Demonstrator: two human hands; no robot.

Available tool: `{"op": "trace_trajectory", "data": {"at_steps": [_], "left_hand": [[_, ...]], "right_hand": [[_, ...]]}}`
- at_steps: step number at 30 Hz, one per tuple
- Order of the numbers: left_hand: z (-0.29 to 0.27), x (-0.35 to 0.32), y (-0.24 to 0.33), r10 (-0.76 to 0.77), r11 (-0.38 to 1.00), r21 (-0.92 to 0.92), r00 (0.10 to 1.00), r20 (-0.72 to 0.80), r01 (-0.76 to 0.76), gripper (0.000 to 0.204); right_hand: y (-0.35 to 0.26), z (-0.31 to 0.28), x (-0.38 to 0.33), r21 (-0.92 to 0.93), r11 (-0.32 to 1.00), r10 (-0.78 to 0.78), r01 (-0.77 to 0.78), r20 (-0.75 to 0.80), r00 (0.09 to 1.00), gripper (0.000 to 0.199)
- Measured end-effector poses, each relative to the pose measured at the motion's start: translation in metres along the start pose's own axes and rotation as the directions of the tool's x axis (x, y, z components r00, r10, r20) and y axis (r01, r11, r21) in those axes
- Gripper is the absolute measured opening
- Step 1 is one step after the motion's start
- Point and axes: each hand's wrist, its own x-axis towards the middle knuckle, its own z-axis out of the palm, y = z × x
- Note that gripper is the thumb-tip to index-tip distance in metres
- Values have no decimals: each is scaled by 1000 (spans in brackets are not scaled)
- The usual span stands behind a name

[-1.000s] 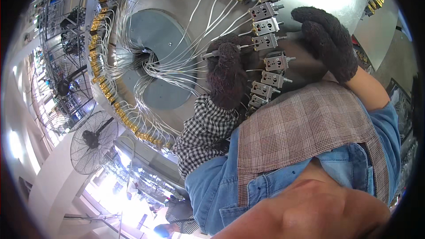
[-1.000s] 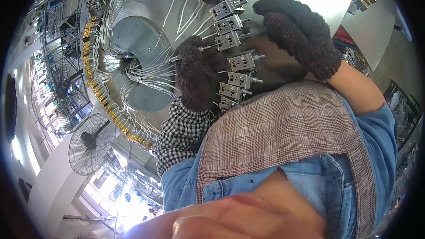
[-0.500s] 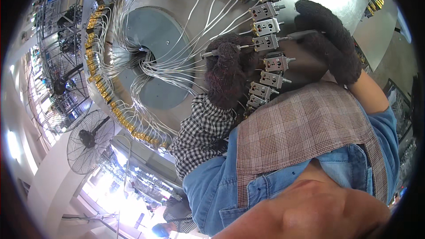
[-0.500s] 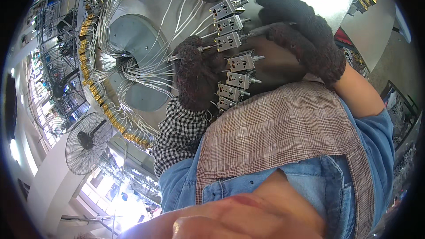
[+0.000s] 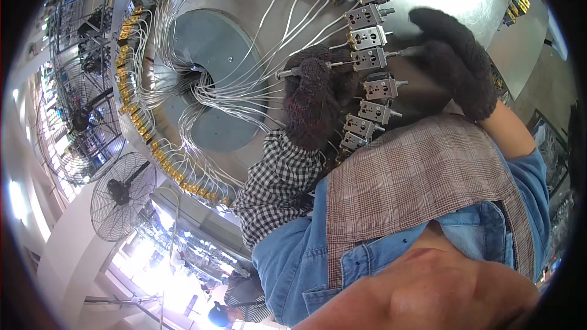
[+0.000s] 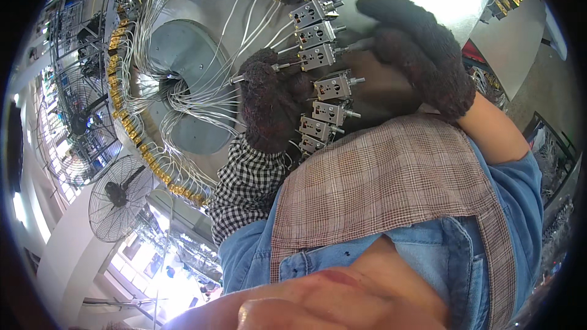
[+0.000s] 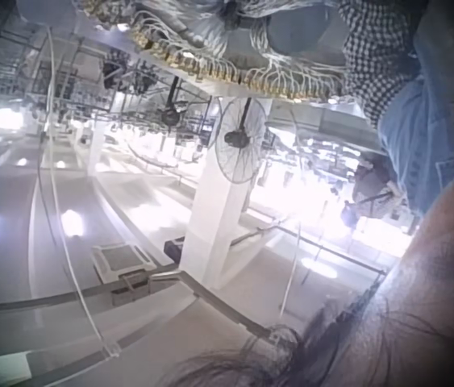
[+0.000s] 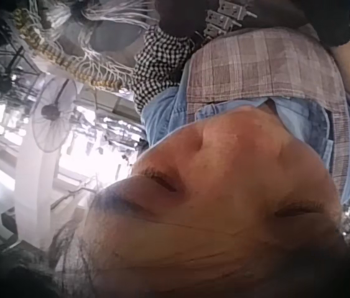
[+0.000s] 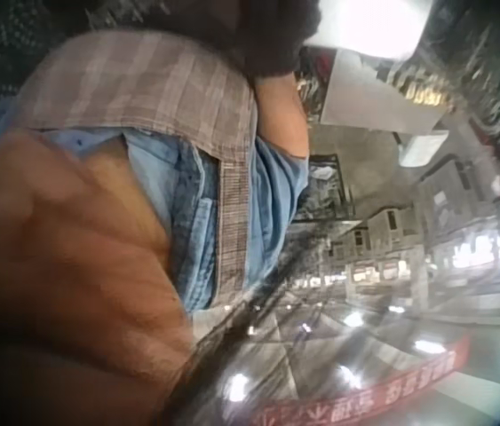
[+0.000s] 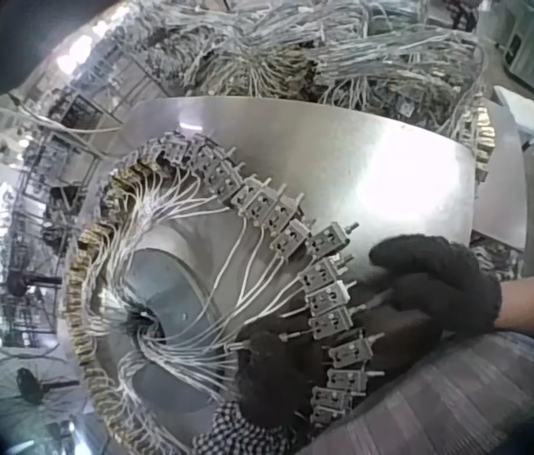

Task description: Manually arranging wires into connectors on a circular industrial machine part.

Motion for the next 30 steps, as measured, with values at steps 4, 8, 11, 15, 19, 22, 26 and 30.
{"op": "trace_trajectory", "data": {"at_steps": [4,8,11,15,19,22,26,30], "left_hand": [[15,-4,5,-22,1000,-16,997,-67,21,34],[7,-4,5,-9,992,-124,1000,-26,6,30],[11,-5,4,15,990,-140,1000,16,-13,27],[11,-2,4,44,998,-50,998,-38,-46,22],[9,-2,1,33,995,-91,999,-41,-36,20],[16,-4,2,11,991,-132,998,-65,-20,20],[11,-5,0,75,995,-69,996,-41,-78,23],[5,-2,-2,90,995,53,996,-4,-89,28]], "right_hand": [[-3,1,-5,52,969,241,-242,27,970,36],[0,3,-4,133,967,218,-218,14,976,35],[-3,5,1,252,938,252,-239,-20,968,35],[-3,5,3,187,923,347,-336,-26,938,39],[-4,8,1,311,860,421,-404,12,907,39],[-4,8,1,326,856,422,-401,6,906,39],[-1,9,-2,408,810,454,-422,21,891,39],[-4,8,-3,319,888,363,-331,-43,931,36]]}}
